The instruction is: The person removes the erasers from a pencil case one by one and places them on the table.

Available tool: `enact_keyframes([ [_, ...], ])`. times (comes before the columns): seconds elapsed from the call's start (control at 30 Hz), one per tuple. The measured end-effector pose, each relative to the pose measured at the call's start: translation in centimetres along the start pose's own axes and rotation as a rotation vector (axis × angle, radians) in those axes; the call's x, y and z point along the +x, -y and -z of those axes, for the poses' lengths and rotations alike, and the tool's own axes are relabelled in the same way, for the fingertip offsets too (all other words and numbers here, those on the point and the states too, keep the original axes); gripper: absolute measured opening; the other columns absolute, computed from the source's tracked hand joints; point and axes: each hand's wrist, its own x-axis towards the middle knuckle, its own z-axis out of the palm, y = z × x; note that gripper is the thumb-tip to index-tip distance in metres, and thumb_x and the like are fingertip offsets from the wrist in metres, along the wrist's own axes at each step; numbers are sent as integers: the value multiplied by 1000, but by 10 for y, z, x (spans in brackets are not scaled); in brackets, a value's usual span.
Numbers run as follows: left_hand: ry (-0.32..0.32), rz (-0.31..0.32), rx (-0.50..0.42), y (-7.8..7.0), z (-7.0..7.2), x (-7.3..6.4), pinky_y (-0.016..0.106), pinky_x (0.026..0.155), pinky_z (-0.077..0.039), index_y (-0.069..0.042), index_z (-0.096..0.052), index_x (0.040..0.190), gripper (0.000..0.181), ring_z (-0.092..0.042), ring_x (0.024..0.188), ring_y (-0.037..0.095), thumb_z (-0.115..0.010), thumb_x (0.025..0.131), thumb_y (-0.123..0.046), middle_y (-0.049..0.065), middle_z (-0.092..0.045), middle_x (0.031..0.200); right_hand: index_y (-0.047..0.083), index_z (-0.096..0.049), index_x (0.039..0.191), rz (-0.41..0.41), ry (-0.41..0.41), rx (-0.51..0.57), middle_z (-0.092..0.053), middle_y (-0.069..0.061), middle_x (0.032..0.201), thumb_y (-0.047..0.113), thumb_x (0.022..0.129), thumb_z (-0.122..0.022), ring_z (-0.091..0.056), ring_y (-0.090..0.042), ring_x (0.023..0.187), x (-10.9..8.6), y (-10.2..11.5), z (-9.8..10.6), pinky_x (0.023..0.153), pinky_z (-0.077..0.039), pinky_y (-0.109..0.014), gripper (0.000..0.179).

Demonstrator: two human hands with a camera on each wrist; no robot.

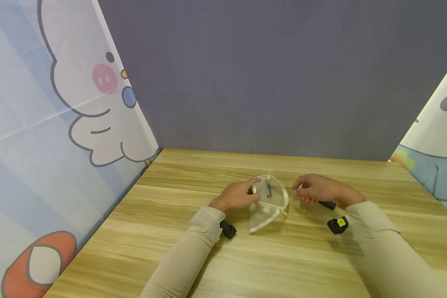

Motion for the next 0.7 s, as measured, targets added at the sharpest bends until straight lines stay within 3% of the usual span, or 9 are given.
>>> enact_keyframes([
  [0.17,-9,-3,-13,1,-1,-1,32,69,-43,-33,-40,155,63,-55,72,9,-48,93,-42,-14,-62,94,-9,-54,127,-13,34,18,-60,-12,82,19,103,-56,-54,-24,69,0,7,1,56,-42,-35,36],
  [0.4,-15,-35,-2,8,1,-14,31,68,-43,-33,-41,155,63,-54,71,10,-48,93,-41,-13,-62,94,-6,-57,124,-49,72,71,-60,-11,82,21,101,-58,-55,-22,70,4,23,-16,57,-43,-34,35],
  [0.7,0,-76,31,13,3,-27,30,71,-45,-32,-43,153,61,-57,78,8,-49,93,-42,-13,-64,97,-7,-53,129,-102,90,97,-62,-13,88,23,101,-58,-60,-24,78,3,36,-38,68,-52,-41,41],
])
